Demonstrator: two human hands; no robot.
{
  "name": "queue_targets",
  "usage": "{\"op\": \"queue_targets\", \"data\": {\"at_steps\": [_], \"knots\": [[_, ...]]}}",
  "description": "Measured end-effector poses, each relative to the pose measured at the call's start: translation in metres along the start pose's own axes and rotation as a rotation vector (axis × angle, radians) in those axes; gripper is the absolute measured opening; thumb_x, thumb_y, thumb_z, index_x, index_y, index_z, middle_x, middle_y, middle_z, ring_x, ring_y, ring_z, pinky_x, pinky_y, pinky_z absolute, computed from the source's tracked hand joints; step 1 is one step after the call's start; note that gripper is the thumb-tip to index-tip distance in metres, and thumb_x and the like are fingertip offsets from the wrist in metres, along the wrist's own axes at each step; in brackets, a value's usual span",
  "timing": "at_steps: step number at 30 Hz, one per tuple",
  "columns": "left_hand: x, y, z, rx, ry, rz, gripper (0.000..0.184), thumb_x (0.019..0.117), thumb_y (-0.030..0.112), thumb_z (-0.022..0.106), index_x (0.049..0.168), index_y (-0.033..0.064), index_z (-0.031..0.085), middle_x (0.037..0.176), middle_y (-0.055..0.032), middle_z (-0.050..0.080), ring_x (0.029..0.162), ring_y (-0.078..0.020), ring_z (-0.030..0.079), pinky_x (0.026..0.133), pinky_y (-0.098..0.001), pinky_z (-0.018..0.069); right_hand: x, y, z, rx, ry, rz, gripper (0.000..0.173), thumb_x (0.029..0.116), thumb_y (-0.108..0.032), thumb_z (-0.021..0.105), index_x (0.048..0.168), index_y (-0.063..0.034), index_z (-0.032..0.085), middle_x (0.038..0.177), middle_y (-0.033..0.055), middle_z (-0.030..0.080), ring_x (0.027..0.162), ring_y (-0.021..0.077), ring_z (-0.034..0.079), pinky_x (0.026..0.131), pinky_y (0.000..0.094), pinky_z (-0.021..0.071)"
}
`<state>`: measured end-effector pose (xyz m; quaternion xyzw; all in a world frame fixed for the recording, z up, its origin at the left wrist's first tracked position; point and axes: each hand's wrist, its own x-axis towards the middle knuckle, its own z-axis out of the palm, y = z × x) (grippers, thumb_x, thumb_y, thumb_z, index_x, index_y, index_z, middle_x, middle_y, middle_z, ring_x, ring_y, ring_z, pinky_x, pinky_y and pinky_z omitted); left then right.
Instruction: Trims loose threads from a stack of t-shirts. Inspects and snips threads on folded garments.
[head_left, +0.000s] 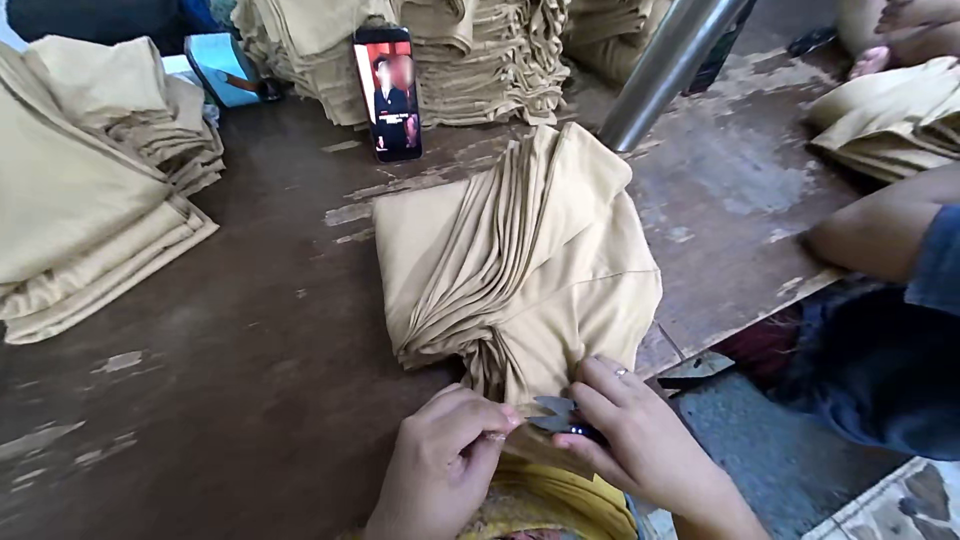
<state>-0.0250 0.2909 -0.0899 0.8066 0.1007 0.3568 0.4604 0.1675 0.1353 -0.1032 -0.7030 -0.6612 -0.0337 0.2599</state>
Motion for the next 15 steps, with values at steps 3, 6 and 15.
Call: {"op": "queue_targets", "data": {"at_steps": [3,6,15], "knots": [[0.0002,-0.0008,0.0007,-0.019,-0.039,0.067,0.004,0.0937,0.007,0.068,0.09,0.0067,0.07,0.09,-0.0026,0.072,0.091,-0.0076,0.069,0.084,-0.0194,0.0573,0.0021,-0.0032,0.0028,-0.079,-0.002,-0.002,0.061,0.1057,-0.061,0.031,0.086,-0.012,0.061,0.086,0.0091,0.059,0.081,0.0278,0.061,0.065,0.0397,0.0509],[0.0013,-0.0022,-0.001,0.001,-0.146,0.139,0.009,0.0937,0.004,0.063,0.086,0.006,0.067,0.087,-0.0041,0.068,0.09,-0.0102,0.066,0.084,-0.0196,0.055,0.0028,-0.0054,0.0051,-0.106,0.007,0.011,0.061,0.1065,-0.06,0.029,0.083,-0.0135,0.06,0.083,0.0076,0.058,0.079,0.0273,0.06,0.062,0.0394,0.0493],[0.0043,-0.0033,-0.0037,-0.031,-0.207,0.191,0.009,0.0933,0.002,0.063,0.087,0.0053,0.069,0.088,-0.0048,0.069,0.093,-0.0115,0.066,0.086,-0.0204,0.0541,0.0024,-0.0063,0.0077,-0.07,0.023,0.032,0.063,0.1076,-0.059,0.024,0.08,-0.014,0.059,0.082,0.007,0.057,0.08,0.0262,0.059,0.062,0.0389,0.0473]]}}
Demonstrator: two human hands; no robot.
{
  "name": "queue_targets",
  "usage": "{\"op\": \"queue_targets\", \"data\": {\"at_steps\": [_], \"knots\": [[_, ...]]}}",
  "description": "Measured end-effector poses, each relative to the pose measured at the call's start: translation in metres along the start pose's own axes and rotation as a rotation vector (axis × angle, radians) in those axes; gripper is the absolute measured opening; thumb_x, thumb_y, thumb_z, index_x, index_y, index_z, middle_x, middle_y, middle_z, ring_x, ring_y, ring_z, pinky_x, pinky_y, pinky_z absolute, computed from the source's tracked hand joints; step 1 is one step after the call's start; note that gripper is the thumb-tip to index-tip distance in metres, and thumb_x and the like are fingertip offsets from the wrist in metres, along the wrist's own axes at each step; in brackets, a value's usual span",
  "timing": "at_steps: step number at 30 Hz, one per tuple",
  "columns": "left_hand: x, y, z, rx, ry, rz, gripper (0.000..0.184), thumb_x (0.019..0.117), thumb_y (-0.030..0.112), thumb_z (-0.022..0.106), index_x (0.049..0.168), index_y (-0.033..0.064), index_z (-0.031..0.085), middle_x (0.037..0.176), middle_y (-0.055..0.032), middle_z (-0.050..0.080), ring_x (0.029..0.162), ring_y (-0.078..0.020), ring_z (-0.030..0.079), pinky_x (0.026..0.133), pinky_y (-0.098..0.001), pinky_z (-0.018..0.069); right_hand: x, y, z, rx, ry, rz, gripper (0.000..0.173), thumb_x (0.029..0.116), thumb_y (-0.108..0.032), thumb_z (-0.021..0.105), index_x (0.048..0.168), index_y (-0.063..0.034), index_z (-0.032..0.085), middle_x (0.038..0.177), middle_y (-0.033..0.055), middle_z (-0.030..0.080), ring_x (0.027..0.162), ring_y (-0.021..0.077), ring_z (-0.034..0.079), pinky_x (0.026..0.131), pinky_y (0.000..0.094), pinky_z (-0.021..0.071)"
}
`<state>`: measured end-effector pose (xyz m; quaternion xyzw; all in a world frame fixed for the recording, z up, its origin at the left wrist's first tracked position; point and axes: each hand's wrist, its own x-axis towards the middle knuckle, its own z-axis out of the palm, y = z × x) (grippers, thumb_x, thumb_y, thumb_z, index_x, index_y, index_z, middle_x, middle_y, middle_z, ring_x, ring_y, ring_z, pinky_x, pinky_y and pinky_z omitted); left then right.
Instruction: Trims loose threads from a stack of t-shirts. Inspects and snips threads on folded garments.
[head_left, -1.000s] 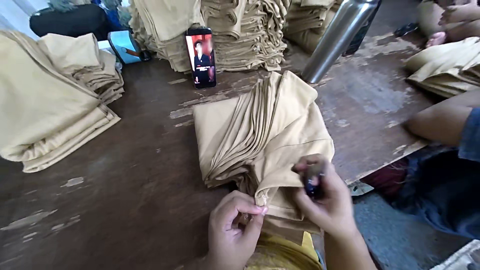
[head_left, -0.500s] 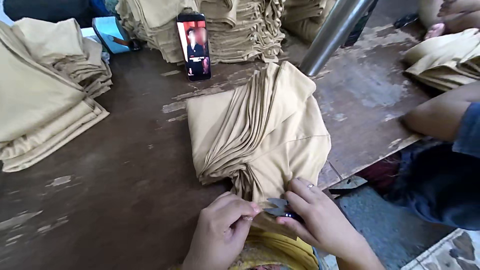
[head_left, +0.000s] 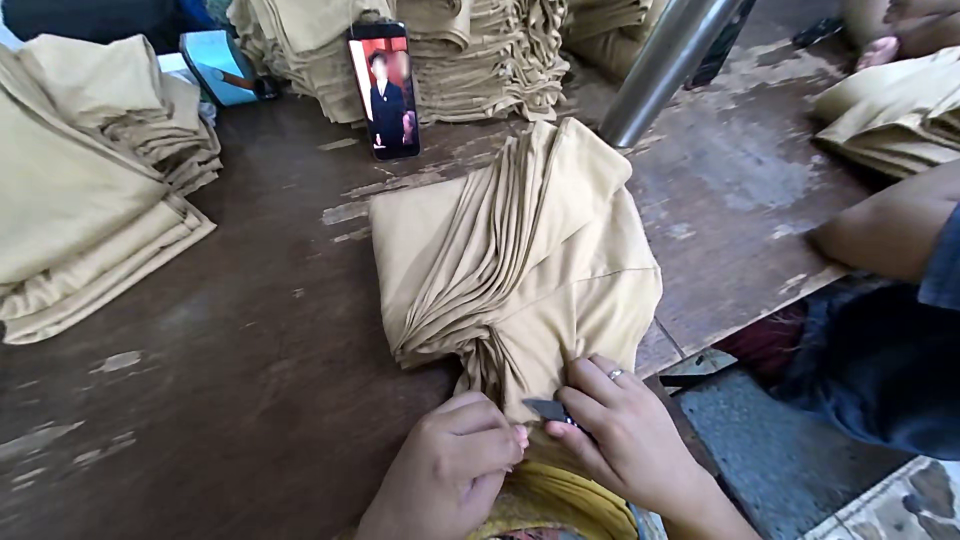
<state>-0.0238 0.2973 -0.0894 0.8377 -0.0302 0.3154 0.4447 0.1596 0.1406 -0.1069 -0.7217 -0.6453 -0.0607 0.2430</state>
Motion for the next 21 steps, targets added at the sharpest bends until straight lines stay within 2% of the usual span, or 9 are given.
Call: {"op": "queue_targets", "data": {"at_steps": [4,7,9,11,12,14,16,19,21], "knots": [[-0.002,0.007,-0.005,-0.162,-0.108,0.013,0.011,0.0958,0.004,0.063,0.086,0.0042,0.069,0.089,-0.0061,0.07,0.095,-0.012,0.068,0.089,-0.0219,0.0545,0.0,0.004,-0.006,0.157,0.001,0.046,0.059,0.1073,-0.056,0.033,0.079,-0.0114,0.061,0.084,0.0079,0.059,0.079,0.0227,0.059,0.063,0.0363,0.0494],[-0.004,0.013,-0.017,-0.248,-0.314,-0.021,0.017,0.0963,0.005,0.06,0.084,0.0023,0.072,0.085,-0.0077,0.072,0.091,-0.0126,0.069,0.088,-0.0225,0.0542,-0.006,0.022,-0.018,0.439,0.065,0.11,0.054,0.102,-0.058,0.052,0.082,-0.0075,0.055,0.08,0.0031,0.051,0.071,0.0048,0.049,0.062,0.0194,0.0423],[-0.006,0.016,-0.025,-0.306,-0.487,-0.069,0.016,0.0957,0.006,0.06,0.085,0.0024,0.072,0.083,-0.0084,0.072,0.085,-0.0141,0.07,0.083,-0.0257,0.0548,-0.011,0.034,-0.021,0.515,0.11,0.121,0.045,0.0977,-0.046,0.067,0.089,-0.0039,0.054,0.078,0.0007,0.051,0.071,-0.0028,0.046,0.064,0.0117,0.0397],[-0.008,0.019,-0.03,-0.27,-0.647,-0.148,0.014,0.0947,0.017,0.069,0.097,0.0049,0.076,0.09,-0.008,0.075,0.089,-0.0176,0.072,0.084,-0.0332,0.0565,-0.014,0.041,-0.017,0.499,0.144,0.128,0.022,0.0929,-0.021,0.063,0.09,-0.0002,0.056,0.074,0.002,0.052,0.068,-0.0031,0.046,0.064,0.0098,0.0386],[-0.008,0.021,-0.032,-0.215,-0.674,-0.168,0.022,0.0927,0.025,0.073,0.107,0.0079,0.077,0.099,-0.007,0.077,0.097,-0.0196,0.072,0.09,-0.0377,0.0562,-0.015,0.042,-0.014,0.49,0.151,0.136,0.018,0.0936,-0.016,0.059,0.089,0.0007,0.056,0.073,0.0028,0.052,0.068,-0.0021,0.047,0.064,0.0105,0.0393],[-0.007,0.024,-0.031,-0.051,-0.6,-0.159,0.023,0.0959,0.028,0.068,0.111,0.0125,0.077,0.104,-0.003,0.077,0.103,-0.0197,0.072,0.093,-0.0404,0.0552,-0.014,0.042,-0.012,0.484,0.15,0.158,0.019,0.0976,-0.017,0.055,0.087,-0.0007,0.054,0.072,0.0018,0.05,0.066,-0.002,0.046,0.062,0.0112,0.0379],[-0.004,0.029,-0.027,0.133,-0.412,-0.136,0.018,0.0991,0.024,0.062,0.101,0.0141,0.077,0.088,0.0014,0.076,0.087,-0.015,0.07,0.08,-0.034,0.0543,-0.013,0.042,-0.012,0.497,0.156,0.168,0.02,0.0989,-0.018,0.054,0.087,-0.0024,0.053,0.071,-0.0004,0.048,0.065,-0.0043,0.043,0.061,0.0097,0.0357],[0.007,0.036,-0.018,0.232,-0.174,-0.163,0.031,0.0927,0.043,0.07,0.096,0.0123,0.076,0.077,0.0021,0.072,0.076,-0.0114,0.065,0.073,-0.0282,0.0499,-0.013,0.041,-0.012,0.547,0.18,0.162,0.02,0.0996,-0.02,0.054,0.087,-0.0038,0.052,0.072,-0.0017,0.047,0.065,-0.0054,0.043,0.061,0.0093,0.0357],[0.017,0.036,-0.002,0.294,-0.032,-0.202,0.051,0.0858,0.057,0.073,0.111,0.0127,0.075,0.087,-0.0016,0.07,0.083,-0.0138,0.064,0.074,-0.0291,0.0527,-0.011,0.038,-0.015,0.565,0.204,0.137,0.021,0.1008,-0.021,0.055,0.088,-0.0056,0.051,0.073,-0.002,0.048,0.067,-0.0058,0.044,0.062,0.009,0.0372]]}}
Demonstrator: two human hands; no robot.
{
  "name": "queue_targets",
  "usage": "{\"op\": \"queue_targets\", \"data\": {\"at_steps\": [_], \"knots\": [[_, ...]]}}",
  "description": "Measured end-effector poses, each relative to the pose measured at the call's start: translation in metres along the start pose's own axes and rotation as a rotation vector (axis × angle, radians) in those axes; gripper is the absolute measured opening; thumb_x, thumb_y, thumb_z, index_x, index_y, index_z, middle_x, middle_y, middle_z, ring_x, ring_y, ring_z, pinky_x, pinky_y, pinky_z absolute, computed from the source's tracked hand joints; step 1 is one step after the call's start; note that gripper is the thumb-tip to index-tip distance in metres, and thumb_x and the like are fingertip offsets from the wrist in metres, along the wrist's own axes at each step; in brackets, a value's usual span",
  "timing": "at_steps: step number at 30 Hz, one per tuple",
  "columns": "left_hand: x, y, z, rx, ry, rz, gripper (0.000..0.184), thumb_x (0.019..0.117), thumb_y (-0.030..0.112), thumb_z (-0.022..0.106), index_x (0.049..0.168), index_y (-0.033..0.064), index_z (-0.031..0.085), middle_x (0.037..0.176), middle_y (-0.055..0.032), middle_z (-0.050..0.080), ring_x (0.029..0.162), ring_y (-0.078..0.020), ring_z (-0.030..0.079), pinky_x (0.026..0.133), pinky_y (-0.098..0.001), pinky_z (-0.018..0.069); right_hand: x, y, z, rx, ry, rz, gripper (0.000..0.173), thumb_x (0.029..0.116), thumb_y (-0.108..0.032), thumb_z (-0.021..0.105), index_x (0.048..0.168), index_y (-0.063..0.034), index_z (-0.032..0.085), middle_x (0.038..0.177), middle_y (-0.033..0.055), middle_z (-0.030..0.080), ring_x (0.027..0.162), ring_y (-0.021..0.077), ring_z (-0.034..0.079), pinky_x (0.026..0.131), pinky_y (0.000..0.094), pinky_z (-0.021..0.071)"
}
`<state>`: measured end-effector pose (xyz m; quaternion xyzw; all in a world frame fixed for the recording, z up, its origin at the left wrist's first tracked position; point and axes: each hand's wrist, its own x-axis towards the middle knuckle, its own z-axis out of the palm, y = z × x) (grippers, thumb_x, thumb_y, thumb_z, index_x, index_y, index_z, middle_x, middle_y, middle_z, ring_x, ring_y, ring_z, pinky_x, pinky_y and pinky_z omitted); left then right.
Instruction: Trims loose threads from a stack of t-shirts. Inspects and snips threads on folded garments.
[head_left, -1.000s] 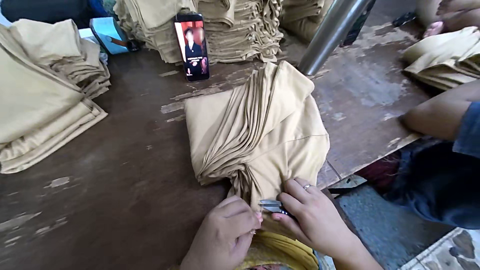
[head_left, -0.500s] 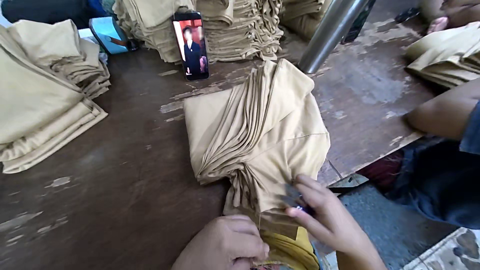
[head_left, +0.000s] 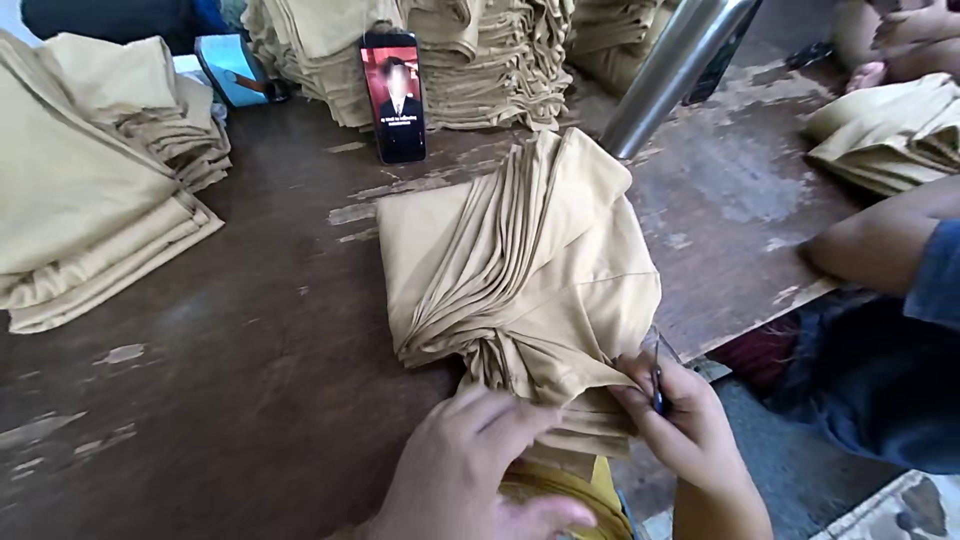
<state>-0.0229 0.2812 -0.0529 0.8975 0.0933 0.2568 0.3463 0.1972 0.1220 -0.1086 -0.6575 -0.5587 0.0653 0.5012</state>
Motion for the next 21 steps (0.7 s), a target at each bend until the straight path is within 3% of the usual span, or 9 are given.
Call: {"op": "queue_targets", "data": {"at_steps": [2,4,7,9,11,13,15,17,21], "knots": [[0.013,0.003,0.021,0.115,0.092,-0.058,0.058,0.0843,0.054,0.075,0.127,0.015,0.071,0.095,-0.0051,0.067,0.088,-0.0191,0.064,0.074,-0.0352,0.0547,0.001,-0.007,0.0,0.025,0.023,-0.032,0.018,0.1003,-0.021,0.055,0.089,-0.008,0.05,0.076,-0.002,0.049,0.07,-0.0053,0.047,0.066,0.0093,0.0402],[0.027,-0.002,0.037,0.114,0.166,-0.084,0.041,0.0871,0.027,0.07,0.127,0.0152,0.073,0.091,-0.0031,0.07,0.083,-0.018,0.066,0.072,-0.0364,0.0543,0.003,-0.014,0.0,0.08,0.065,-0.058,0.017,0.1006,-0.021,0.058,0.09,-0.0118,0.05,0.081,-0.0031,0.052,0.076,-0.0044,0.052,0.071,0.0108,0.0444],[0.042,-0.013,0.027,-0.579,0.308,-0.128,0.043,0.1057,0.011,0.044,0.148,0.0055,0.052,0.127,-0.0054,0.069,0.1,-0.0059,0.067,0.087,-0.0249,0.0561,0.009,-0.02,-0.002,0.207,0.114,-0.077,0.02,0.1038,-0.03,0.06,0.09,-0.0176,0.053,0.09,-0.0074,0.053,0.082,-0.0051,0.052,0.073,0.011,0.0439],[0.049,-0.018,0.0,-0.976,0.487,-0.144,0.053,0.1093,0.032,0.043,0.16,0.0378,0.027,0.144,0.0039,0.061,0.12,-0.0144,0.065,0.101,-0.0352,0.0542,0.01,-0.017,-0.005,0.245,0.105,-0.061,0.018,0.1034,-0.036,0.06,0.095,-0.02,0.056,0.093,-0.0091,0.054,0.081,-0.0049,0.053,0.07,0.0112,0.0449],[0.049,-0.02,-0.024,-0.958,0.654,-0.094,0.059,0.1085,0.035,0.046,0.158,0.0471,0.017,0.154,0.0075,0.052,0.135,-0.0206,0.057,0.108,-0.0417,0.0503,0.007,-0.011,-0.005,0.228,0.067,-0.039,0.017,0.0996,-0.033,0.067,0.1,-0.0198,0.057,0.096,-0.0086,0.061,0.083,-0.0034,0.058,0.071,0.0123,0.049],[0.041,-0.018,-0.027,-0.796,0.637,-0.06,0.049,0.1083,0.038,0.046,0.155,0.0445,0.032,0.148,0.0113,0.057,0.132,-0.0143,0.058,0.108,-0.0359,0.0505,0.003,-0.004,-0.003,0.203,-0.009,-0.033,0.022,0.0948,-0.029,0.073,0.104,-0.019,0.056,0.1,-0.0074,0.067,0.088,0.0,0.064,0.076,0.0162,0.0544],[0.031,-0.016,-0.011,-0.611,0.48,-0.008,0.03,0.1078,0.033,0.05,0.135,0.0255,0.06,0.122,0.0064,0.072,0.111,-0.0107,0.069,0.099,-0.0322,0.0568,0.001,0.004,-0.002,0.177,-0.1,-0.065,0.025,0.0921,-0.026,0.076,0.105,-0.0136,0.059,0.102,-0.0015,0.071,0.094,0.0054,0.068,0.082,0.0214,0.0576],[0.026,-0.015,0.009,-0.337,0.24,0.045,0.025,0.1056,0.025,0.056,0.118,0.0094,0.071,0.107,0.0009,0.075,0.106,-0.0098,0.069,0.096,-0.0308,0.0565,0.003,0.011,-0.001,0.152,-0.148,-0.088,0.022,0.0918,-0.024,0.075,0.102,-0.0108,0.061,0.099,0.0003,0.071,0.095,0.0056,0.066,0.085,0.0217,0.0554],[0.023,-0.025,0.041,0.122,-0.003,0.053,0.022,0.0996,0.025,0.062,0.112,0.0155,0.077,0.105,0.0022,0.075,0.113,-0.0218,0.065,0.095,-0.042,0.0524,0.008,0.019,0.017,0.339,-0.093,-0.031,0.014,0.0885,-0.017,0.073,0.095,-0.0143,0.06,0.089,-0.0042,0.068,0.082,0.0011,0.064,0.073,0.0174,0.0533]]}}
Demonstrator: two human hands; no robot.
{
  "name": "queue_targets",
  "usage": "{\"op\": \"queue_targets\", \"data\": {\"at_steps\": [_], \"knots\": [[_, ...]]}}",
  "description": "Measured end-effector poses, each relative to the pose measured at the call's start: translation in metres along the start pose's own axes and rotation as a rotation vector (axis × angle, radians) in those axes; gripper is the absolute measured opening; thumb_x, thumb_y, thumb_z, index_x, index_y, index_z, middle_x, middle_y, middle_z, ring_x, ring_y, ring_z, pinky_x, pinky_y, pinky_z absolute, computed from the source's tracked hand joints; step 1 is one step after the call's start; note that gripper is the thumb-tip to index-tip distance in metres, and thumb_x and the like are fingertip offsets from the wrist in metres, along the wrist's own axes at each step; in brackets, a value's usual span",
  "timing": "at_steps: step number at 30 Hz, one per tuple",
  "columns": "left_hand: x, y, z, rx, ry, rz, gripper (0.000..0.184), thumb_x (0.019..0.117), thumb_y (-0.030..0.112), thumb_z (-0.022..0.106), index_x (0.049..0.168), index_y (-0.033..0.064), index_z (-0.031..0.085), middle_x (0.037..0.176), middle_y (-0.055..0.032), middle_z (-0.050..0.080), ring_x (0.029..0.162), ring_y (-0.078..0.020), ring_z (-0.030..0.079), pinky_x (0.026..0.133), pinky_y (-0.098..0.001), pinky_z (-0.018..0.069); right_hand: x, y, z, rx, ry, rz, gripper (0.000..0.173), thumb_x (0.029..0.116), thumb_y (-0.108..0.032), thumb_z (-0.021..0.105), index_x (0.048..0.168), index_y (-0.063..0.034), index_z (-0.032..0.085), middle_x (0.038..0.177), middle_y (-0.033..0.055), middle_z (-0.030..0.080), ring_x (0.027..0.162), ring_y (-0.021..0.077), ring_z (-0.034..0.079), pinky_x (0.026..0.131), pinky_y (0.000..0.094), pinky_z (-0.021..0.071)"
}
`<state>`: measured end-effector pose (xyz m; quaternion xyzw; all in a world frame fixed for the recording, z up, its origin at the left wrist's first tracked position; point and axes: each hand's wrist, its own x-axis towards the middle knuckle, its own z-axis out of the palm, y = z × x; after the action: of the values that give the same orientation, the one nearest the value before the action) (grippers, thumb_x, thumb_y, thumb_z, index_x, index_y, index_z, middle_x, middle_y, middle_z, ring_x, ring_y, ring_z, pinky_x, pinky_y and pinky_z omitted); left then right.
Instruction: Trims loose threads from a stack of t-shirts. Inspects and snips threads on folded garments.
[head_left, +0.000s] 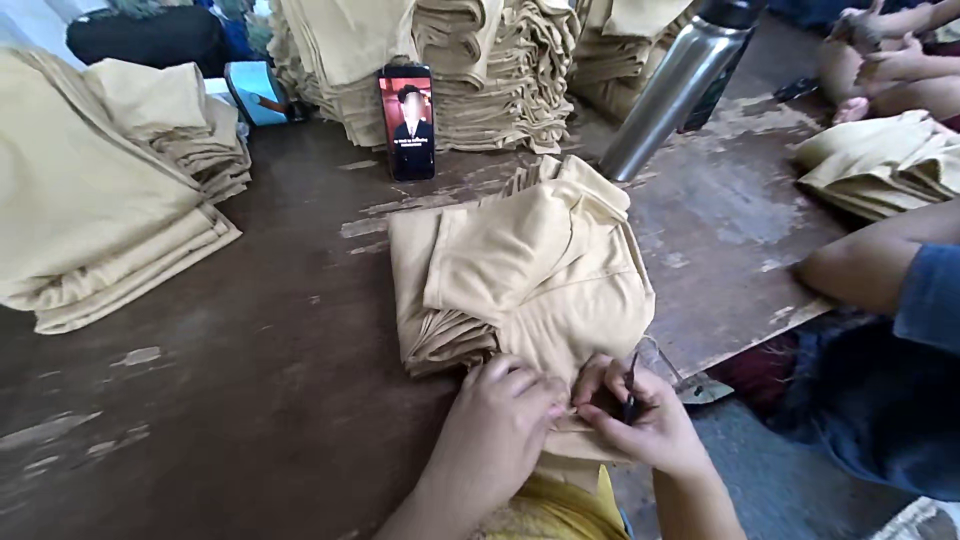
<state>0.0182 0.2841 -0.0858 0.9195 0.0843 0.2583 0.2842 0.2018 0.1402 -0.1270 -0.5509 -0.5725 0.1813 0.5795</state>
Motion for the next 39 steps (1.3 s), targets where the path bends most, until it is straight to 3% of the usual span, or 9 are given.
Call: {"op": "queue_targets", "data": {"at_steps": [3,7,14,18,22,26,31,35,39], "knots": [[-0.004,-0.01,-0.006,-0.066,0.067,-0.011,0.017,0.0978,0.023,0.065,0.096,0.0114,0.077,0.095,0.0015,0.076,0.104,-0.0153,0.068,0.1,-0.0291,0.0497,-0.001,-0.007,0.012,0.119,0.042,0.065,0.011,0.0905,-0.017,0.07,0.096,-0.0168,0.06,0.088,-0.0061,0.066,0.076,-0.0018,0.06,0.065,0.0135,0.049],[-0.012,-0.011,-0.01,-0.043,0.113,-0.053,0.024,0.0886,0.035,0.077,0.094,0.0115,0.077,0.091,0.0016,0.075,0.101,-0.0141,0.065,0.096,-0.0257,0.0488,-0.001,-0.023,0.024,0.229,0.033,0.085,0.01,0.0933,-0.012,0.067,0.098,-0.0148,0.058,0.089,-0.0051,0.066,0.076,-0.0034,0.058,0.065,0.0118,0.0465],[-0.015,-0.002,-0.003,-0.032,0.373,-0.13,0.016,0.0836,0.006,0.067,0.094,0.006,0.079,0.093,-0.0085,0.068,0.09,-0.0051,0.064,0.083,-0.0104,0.0508,0.008,-0.049,0.003,-0.018,0.122,-0.081,0.013,0.0912,-0.015,0.067,0.097,-0.0176,0.056,0.093,-0.0068,0.064,0.082,-0.0022,0.061,0.07,0.0125,0.0497],[-0.009,0.002,0.002,-0.081,0.377,-0.103,0.017,0.0905,0.006,0.065,0.1,0.003,0.079,0.096,-0.0093,0.074,0.094,-0.0092,0.069,0.089,-0.0177,0.0542,0.031,-0.054,-0.004,-0.158,0.235,-0.207,0.014,0.0952,-0.016,0.067,0.095,-0.0168,0.053,0.096,-0.0061,0.065,0.084,-0.0021,0.063,0.071,0.012,0.051],[-0.001,0.001,0.001,-0.591,0.37,-0.249,0.028,0.0971,0.002,0.06,0.121,-0.0121,0.061,0.101,-0.0071,0.073,0.085,-0.0032,0.069,0.076,-0.019,0.0585,0.055,-0.018,0.022,-0.439,0.35,-0.186,0.013,0.0963,-0.01,0.063,0.088,-0.0051,0.054,0.097,0.0065,0.064,0.083,0.0043,0.061,0.074,0.0172,0.0521],[-0.004,0.0,-0.005,-1.103,0.408,-0.44,0.034,0.0942,-0.007,0.054,0.126,-0.0021,0.044,0.103,-0.0025,0.072,0.09,-0.0095,0.071,0.08,-0.0286,0.0604,0.055,-0.001,0.044,-0.466,0.222,-0.118,0.014,0.0927,-0.01,0.062,0.086,0.0031,0.061,0.09,0.0137,0.063,0.078,0.0091,0.058,0.07,0.0172,0.0486],[-0.012,-0.002,0.004,-1.229,0.447,-0.295,0.034,0.0899,-0.001,0.071,0.121,0.0097,0.062,0.115,0.0012,0.07,0.104,-0.0098,0.069,0.094,-0.03,0.0585,0.031,-0.02,0.039,-0.264,0.168,-0.077,0.024,0.0998,-0.021,0.061,0.086,-0.0029,0.054,0.084,0.0046,0.054,0.074,0.001,0.05,0.066,0.013,0.0428],[-0.011,0.0,0.014,-1.078,0.515,-0.266,0.038,0.0839,-0.009,0.074,0.119,0.0058,0.07,0.114,0.0007,0.074,0.099,-0.0095,0.072,0.09,-0.0284,0.0607,0.016,-0.03,0.042,-0.246,0.096,-0.028,0.034,0.1033,-0.038,0.059,0.093,-0.0059,0.052,0.08,0.0014,0.051,0.069,-0.0003,0.049,0.062,0.0135,0.043],[-0.01,-0.001,0.019,-0.957,0.578,-0.239,0.018,0.0894,0.0,0.074,0.104,0.0085,0.077,0.104,0.0041,0.075,0.093,-0.0038,0.071,0.083,-0.021,0.0604,0.009,-0.035,0.04,-0.418,0.079,0.004,0.04,0.1039,-0.042,0.057,0.092,-0.0049,0.052,0.072,0.0006,0.049,0.062,-0.0001,0.046,0.058,0.0133,0.0402]]}}
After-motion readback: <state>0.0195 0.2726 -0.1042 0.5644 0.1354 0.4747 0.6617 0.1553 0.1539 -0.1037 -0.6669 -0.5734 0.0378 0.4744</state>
